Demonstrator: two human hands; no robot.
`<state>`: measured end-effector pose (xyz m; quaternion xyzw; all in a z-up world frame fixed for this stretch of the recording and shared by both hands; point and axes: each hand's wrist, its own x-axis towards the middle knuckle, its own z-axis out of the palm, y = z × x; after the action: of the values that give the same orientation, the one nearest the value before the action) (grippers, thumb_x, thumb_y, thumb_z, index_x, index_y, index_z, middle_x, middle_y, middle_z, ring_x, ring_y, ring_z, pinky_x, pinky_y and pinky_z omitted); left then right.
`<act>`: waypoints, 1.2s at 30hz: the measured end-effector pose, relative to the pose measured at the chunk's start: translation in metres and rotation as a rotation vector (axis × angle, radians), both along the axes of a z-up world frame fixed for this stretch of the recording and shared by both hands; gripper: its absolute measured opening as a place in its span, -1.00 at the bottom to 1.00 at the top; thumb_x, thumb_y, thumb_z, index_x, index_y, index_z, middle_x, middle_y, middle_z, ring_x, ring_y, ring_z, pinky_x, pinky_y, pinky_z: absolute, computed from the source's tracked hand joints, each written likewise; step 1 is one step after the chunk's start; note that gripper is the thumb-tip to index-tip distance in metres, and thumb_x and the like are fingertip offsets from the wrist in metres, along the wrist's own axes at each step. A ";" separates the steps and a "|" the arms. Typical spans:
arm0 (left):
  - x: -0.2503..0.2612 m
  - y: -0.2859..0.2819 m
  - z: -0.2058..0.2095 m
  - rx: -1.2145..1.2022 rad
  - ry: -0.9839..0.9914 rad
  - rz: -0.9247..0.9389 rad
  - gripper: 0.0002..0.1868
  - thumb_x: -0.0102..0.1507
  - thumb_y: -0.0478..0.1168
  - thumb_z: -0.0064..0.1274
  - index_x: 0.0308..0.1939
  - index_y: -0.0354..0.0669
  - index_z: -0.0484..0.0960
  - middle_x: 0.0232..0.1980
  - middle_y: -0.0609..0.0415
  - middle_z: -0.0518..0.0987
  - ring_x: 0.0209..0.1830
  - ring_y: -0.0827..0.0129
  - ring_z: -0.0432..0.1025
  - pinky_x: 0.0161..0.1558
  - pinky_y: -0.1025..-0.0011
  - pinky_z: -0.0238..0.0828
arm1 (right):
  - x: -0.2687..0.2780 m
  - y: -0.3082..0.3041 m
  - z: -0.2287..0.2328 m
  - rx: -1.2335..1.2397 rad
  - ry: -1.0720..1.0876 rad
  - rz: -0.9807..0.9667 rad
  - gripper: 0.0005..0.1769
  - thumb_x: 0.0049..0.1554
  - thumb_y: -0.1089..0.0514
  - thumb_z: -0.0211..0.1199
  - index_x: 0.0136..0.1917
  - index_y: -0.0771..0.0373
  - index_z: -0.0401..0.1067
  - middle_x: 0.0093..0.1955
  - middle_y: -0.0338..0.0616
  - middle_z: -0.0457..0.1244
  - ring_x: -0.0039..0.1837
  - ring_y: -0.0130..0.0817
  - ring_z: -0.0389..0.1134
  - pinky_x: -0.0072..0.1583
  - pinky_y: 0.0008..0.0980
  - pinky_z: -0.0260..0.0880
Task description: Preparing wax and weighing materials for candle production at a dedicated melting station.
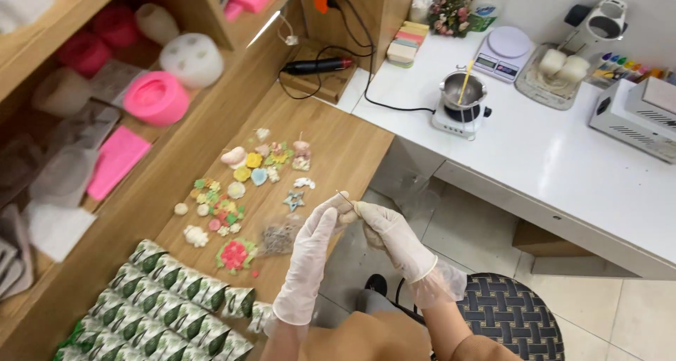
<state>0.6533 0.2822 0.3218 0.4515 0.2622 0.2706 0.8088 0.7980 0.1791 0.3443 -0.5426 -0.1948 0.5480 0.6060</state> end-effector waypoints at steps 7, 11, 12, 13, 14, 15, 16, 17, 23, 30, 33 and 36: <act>0.103 -0.025 -0.025 -0.045 0.241 -0.342 -0.55 0.39 -0.01 -0.08 0.27 -0.12 0.58 0.18 0.21 0.63 0.21 0.49 0.46 0.25 0.41 0.30 | 0.079 -0.051 -0.023 -0.095 0.150 -0.242 -0.51 0.31 -0.12 0.03 -0.05 0.31 0.59 -0.55 -0.44 -0.07 -0.47 -0.58 -0.14 -0.36 -0.46 -0.14; 0.123 -0.024 -0.056 -0.071 0.380 -0.530 -0.52 0.38 0.08 -0.12 0.24 -0.06 0.59 0.14 0.19 0.66 0.19 0.46 0.49 0.21 0.41 0.31 | 0.106 -0.075 -0.047 -0.131 0.221 -0.423 -0.49 0.30 -0.13 -0.01 -0.02 0.32 0.58 -0.58 -0.44 -0.11 -0.51 -0.57 -0.19 -0.39 -0.45 -0.18; 0.129 -0.021 -0.068 -0.083 0.433 -0.570 -0.51 0.37 0.12 -0.15 0.23 -0.04 0.60 0.13 0.19 0.67 0.17 0.45 0.50 0.20 0.41 0.31 | 0.115 -0.082 -0.056 -0.115 0.215 -0.458 -0.45 0.31 -0.15 -0.03 0.00 0.34 0.58 -0.59 -0.45 -0.13 -0.51 -0.57 -0.20 -0.38 -0.46 -0.17; 0.136 -0.016 -0.079 -0.094 0.486 -0.610 -0.49 0.37 0.15 -0.17 0.21 -0.03 0.61 0.12 0.18 0.69 0.15 0.44 0.51 0.18 0.41 0.31 | 0.123 -0.087 -0.064 -0.099 0.209 -0.493 -0.41 0.32 -0.17 -0.06 0.02 0.36 0.58 -0.60 -0.45 -0.14 -0.51 -0.58 -0.21 -0.37 -0.47 -0.16; 0.144 -0.007 -0.097 -0.090 0.490 -0.634 -0.49 0.37 0.15 -0.17 0.21 -0.03 0.61 0.12 0.18 0.69 0.15 0.44 0.51 0.18 0.41 0.31 | 0.129 -0.089 -0.060 -0.098 0.212 -0.518 -0.41 0.32 -0.17 -0.06 0.02 0.36 0.58 -0.60 -0.45 -0.14 -0.51 -0.58 -0.21 -0.37 -0.47 -0.16; 0.152 0.003 -0.114 -0.121 0.549 -0.652 -0.49 0.36 0.16 -0.18 0.20 -0.02 0.62 0.12 0.18 0.69 0.14 0.44 0.52 0.18 0.39 0.32 | 0.134 -0.091 -0.056 -0.177 0.213 -0.561 -0.40 0.32 -0.16 -0.06 0.03 0.40 0.57 -0.59 -0.45 -0.14 -0.50 -0.57 -0.20 -0.36 -0.46 -0.15; 0.157 0.006 -0.132 -0.163 0.613 -0.667 -0.49 0.35 0.17 -0.18 0.18 0.00 0.62 0.12 0.19 0.69 0.12 0.43 0.52 0.17 0.37 0.32 | 0.137 -0.098 -0.050 -0.267 0.220 -0.600 -0.39 0.32 -0.15 -0.06 0.04 0.43 0.56 -0.57 -0.45 -0.14 -0.50 -0.55 -0.20 -0.36 -0.45 -0.14; 0.165 0.007 -0.149 -0.168 0.621 -0.689 -0.49 0.35 0.17 -0.18 0.18 0.00 0.62 0.12 0.19 0.69 0.12 0.43 0.52 0.17 0.37 0.32 | 0.141 -0.105 -0.052 -0.276 0.229 -0.620 -0.39 0.32 -0.15 -0.06 0.04 0.43 0.56 -0.57 -0.45 -0.14 -0.50 -0.55 -0.20 -0.36 -0.45 -0.14; 0.245 0.026 -0.167 -0.142 0.770 -0.912 -0.51 0.37 0.16 -0.20 0.16 0.01 0.62 0.12 0.18 0.67 0.09 0.42 0.50 0.18 0.34 0.30 | 0.142 -0.135 -0.046 -0.555 0.167 -1.000 -0.39 0.32 -0.14 -0.05 0.12 0.42 0.57 -0.53 -0.45 -0.23 -0.46 -0.54 -0.25 -0.33 -0.43 -0.13; 0.337 0.031 -0.143 -0.043 0.638 -1.119 -0.46 0.36 0.16 -0.23 0.22 -0.05 0.57 0.16 0.12 0.67 0.14 0.40 0.52 0.20 0.37 0.33 | 0.145 -0.145 -0.056 -0.423 0.256 -1.357 -0.30 0.34 -0.23 -0.14 0.12 0.43 0.55 -0.54 -0.43 -0.19 -0.47 -0.53 -0.23 -0.33 -0.44 -0.16; 0.351 0.035 -0.136 -0.082 0.633 -1.090 -0.44 0.36 0.16 -0.22 0.26 -0.09 0.54 0.19 0.08 0.65 0.16 0.37 0.52 0.21 0.36 0.33 | 0.152 -0.134 -0.053 -0.442 0.247 -1.377 -0.32 0.33 -0.21 -0.13 0.11 0.41 0.57 -0.53 -0.43 -0.16 -0.46 -0.53 -0.21 -0.33 -0.46 -0.15; 0.364 0.039 -0.140 -0.151 0.639 -1.028 -0.41 0.36 0.18 -0.22 0.31 -0.10 0.49 0.24 0.05 0.63 0.19 0.34 0.52 0.23 0.34 0.34 | 0.172 -0.126 -0.057 -0.535 0.224 -1.320 -0.41 0.32 -0.14 -0.07 0.12 0.35 0.59 -0.50 -0.43 -0.11 -0.43 -0.55 -0.17 -0.32 -0.48 -0.14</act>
<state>1.0175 0.3212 0.1817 0.5205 0.2588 -0.3229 0.7469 0.9702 0.0527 0.2870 -0.6175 0.3781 0.1489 0.6734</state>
